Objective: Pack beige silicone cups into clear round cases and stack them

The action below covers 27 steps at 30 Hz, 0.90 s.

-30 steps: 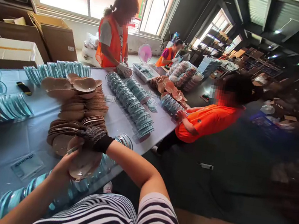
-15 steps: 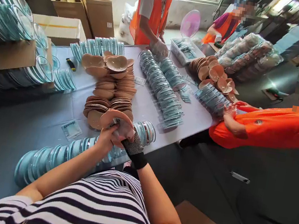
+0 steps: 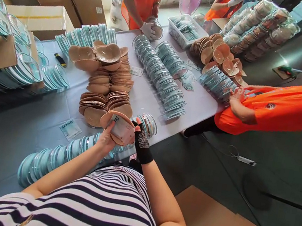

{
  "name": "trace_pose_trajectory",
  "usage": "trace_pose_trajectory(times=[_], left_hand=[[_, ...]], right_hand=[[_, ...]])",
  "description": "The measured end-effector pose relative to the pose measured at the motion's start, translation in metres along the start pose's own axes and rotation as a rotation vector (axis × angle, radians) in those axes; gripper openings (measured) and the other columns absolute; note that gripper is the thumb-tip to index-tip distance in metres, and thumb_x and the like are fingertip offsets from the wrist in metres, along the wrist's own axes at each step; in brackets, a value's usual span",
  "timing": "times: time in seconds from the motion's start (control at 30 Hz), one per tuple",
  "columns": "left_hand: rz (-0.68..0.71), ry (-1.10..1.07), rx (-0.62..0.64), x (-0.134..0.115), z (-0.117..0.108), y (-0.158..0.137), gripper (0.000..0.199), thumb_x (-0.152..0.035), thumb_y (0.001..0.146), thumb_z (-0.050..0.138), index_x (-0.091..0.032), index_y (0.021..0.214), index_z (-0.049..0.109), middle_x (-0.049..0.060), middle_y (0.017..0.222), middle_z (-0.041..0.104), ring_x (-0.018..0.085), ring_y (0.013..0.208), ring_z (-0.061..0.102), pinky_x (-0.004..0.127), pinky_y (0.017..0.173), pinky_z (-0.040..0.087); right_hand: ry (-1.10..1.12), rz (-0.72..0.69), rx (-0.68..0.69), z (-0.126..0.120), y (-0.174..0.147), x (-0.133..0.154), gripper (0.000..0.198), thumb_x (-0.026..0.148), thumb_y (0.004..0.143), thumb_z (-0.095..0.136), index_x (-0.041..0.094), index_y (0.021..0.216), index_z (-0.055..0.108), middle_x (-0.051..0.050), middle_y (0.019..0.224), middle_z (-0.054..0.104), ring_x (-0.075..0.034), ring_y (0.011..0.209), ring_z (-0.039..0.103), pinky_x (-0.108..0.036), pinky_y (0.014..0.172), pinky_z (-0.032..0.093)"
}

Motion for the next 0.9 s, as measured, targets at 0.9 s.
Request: trace_pose_trajectory(times=[0.9], left_hand=[[-0.085, -0.017, -0.122, 0.011, -0.006, 0.003, 0.016, -0.030, 0.089, 0.065, -0.015, 0.093, 0.068, 0.007, 0.089, 0.074, 0.017, 0.070, 0.069, 0.027, 0.065, 0.056]], right_hand=[[-0.079, -0.069, 0.109, 0.028, -0.011, -0.009, 0.065, 0.056, 0.081, 0.062, 0.018, 0.132, 0.052, -0.016, 0.129, 0.062, -0.029, 0.122, 0.058, -0.046, 0.106, 0.048]])
Point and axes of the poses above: each hand's wrist, its own y-axis towards the middle knuckle, its own z-axis out of the palm, x = y × z, the point moved 4 cm from there along y, towards the middle knuckle
